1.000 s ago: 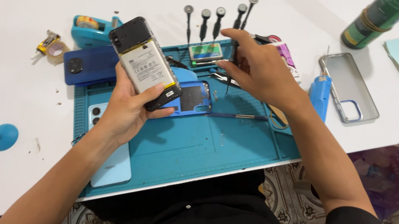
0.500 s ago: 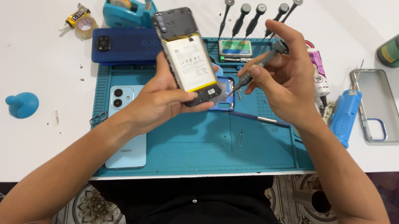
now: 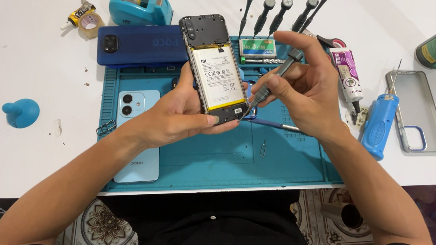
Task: The person reassembles a smartphone by aligning the battery and internal components, then fitting the blue back cover onto the chassis. They press along the edges to secure the cover and inspect the assembled device.
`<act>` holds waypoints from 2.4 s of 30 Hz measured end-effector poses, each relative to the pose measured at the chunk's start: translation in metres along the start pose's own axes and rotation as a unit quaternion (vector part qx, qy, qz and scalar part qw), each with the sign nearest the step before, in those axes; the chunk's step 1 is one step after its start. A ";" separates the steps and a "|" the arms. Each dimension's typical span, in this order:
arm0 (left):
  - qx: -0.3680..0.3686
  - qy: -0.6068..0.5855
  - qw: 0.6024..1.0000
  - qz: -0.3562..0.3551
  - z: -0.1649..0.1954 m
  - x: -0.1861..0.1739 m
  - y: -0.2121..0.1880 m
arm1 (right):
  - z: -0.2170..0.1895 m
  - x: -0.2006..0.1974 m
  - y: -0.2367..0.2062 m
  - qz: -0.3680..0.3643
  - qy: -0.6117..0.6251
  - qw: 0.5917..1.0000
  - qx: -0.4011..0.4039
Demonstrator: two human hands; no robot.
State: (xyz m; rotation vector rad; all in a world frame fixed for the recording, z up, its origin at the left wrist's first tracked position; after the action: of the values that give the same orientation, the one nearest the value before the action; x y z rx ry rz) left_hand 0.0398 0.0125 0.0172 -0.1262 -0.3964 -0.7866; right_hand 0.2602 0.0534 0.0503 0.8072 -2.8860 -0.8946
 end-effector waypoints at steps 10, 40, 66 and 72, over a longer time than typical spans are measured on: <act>0.002 -0.023 1.000 -0.016 -0.001 -0.001 -0.001 | 0.001 0.014 -0.007 -0.048 0.106 0.993 -0.002; -0.015 0.033 0.998 -0.048 -0.010 0.010 -0.003 | 0.007 0.028 -0.008 -0.058 0.018 0.998 0.023; -0.092 0.009 0.983 0.156 -0.024 -0.014 0.010 | 0.005 0.005 -0.005 0.076 0.010 0.996 -0.050; -0.046 0.181 0.932 0.311 -0.009 -0.015 0.004 | 0.009 0.002 -0.004 0.110 -0.013 0.993 -0.044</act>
State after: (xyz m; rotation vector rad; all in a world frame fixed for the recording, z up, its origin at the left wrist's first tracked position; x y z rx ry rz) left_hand 0.0358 0.0229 0.0031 -0.1791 0.0420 -0.1874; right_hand 0.2594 0.0545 0.0405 0.4634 -2.8590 -1.0047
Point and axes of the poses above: each hand's wrist, its own y-axis towards the middle knuckle, its own x-axis out of the palm, z = x × y, the point moved 4 cm from there along y, towards the middle knuckle, and after that the axes turned 7 degrees about -x, right-handed, at the moved point
